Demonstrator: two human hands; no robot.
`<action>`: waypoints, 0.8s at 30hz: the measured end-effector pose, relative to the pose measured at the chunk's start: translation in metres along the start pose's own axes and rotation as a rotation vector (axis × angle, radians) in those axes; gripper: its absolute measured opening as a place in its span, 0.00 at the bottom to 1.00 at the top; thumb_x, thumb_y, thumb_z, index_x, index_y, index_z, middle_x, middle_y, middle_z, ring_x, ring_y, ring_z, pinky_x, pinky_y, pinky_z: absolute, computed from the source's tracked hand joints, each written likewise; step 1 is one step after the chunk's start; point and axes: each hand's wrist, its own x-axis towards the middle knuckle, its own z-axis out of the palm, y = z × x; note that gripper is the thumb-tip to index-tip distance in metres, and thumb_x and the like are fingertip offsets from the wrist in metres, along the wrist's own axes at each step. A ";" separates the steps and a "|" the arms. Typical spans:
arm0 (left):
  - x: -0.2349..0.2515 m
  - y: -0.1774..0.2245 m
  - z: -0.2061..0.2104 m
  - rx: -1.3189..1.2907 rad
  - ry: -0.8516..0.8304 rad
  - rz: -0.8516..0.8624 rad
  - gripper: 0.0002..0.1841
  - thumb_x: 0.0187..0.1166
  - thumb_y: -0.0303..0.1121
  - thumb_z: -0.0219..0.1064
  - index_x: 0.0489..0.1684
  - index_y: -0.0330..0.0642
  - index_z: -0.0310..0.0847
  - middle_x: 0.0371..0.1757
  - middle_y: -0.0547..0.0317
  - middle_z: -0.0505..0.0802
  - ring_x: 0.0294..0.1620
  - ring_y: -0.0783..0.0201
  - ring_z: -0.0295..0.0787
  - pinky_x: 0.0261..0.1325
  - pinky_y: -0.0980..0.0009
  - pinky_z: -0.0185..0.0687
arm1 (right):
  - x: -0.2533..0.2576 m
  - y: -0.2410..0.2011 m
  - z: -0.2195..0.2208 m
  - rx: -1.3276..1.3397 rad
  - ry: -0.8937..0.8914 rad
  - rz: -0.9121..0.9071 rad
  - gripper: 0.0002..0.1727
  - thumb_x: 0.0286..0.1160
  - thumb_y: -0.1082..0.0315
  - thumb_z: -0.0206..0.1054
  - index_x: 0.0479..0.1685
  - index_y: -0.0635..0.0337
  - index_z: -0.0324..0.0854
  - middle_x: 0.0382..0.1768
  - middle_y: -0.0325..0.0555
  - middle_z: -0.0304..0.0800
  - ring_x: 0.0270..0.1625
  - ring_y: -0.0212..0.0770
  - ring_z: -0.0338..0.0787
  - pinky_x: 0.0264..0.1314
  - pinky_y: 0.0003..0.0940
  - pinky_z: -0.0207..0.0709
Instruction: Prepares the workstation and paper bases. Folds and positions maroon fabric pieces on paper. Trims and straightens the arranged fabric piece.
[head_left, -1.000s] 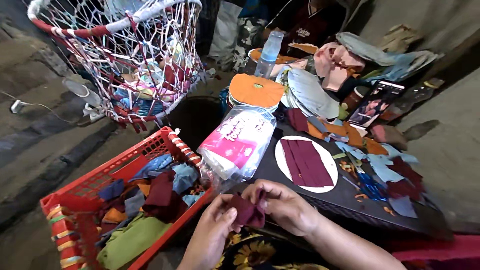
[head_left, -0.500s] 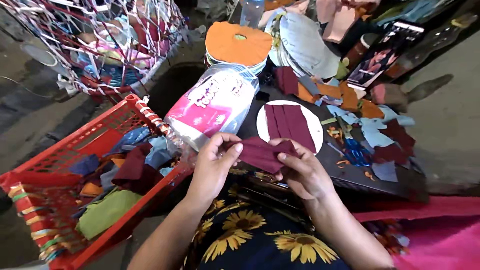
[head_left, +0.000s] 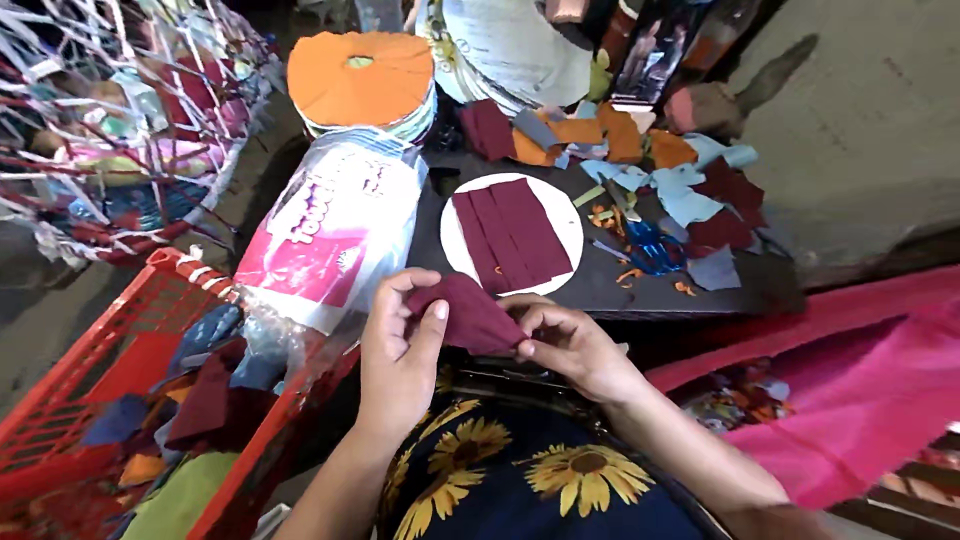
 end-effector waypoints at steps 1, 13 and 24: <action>0.005 0.003 0.005 0.028 -0.025 0.043 0.16 0.80 0.21 0.61 0.61 0.49 0.76 0.52 0.78 0.89 0.51 0.82 0.88 0.55 0.80 0.87 | -0.002 0.000 -0.003 -0.070 0.051 -0.071 0.05 0.75 0.63 0.72 0.35 0.53 0.87 0.66 0.35 0.87 0.63 0.23 0.87 0.60 0.22 0.84; 0.146 -0.015 0.089 0.538 -0.517 0.030 0.15 0.84 0.22 0.60 0.64 0.39 0.84 0.65 0.49 0.90 0.62 0.58 0.89 0.65 0.59 0.83 | 0.026 -0.034 -0.049 -0.496 0.496 0.286 0.22 0.81 0.75 0.68 0.70 0.64 0.66 0.38 0.48 0.86 0.22 0.33 0.87 0.24 0.30 0.86; 0.190 -0.045 0.108 0.687 -0.666 -0.146 0.22 0.81 0.19 0.63 0.74 0.39 0.77 0.69 0.38 0.87 0.71 0.44 0.84 0.74 0.47 0.75 | 0.053 -0.034 -0.063 -0.696 0.460 0.386 0.17 0.82 0.68 0.69 0.63 0.63 0.74 0.29 0.44 0.87 0.16 0.31 0.82 0.18 0.28 0.79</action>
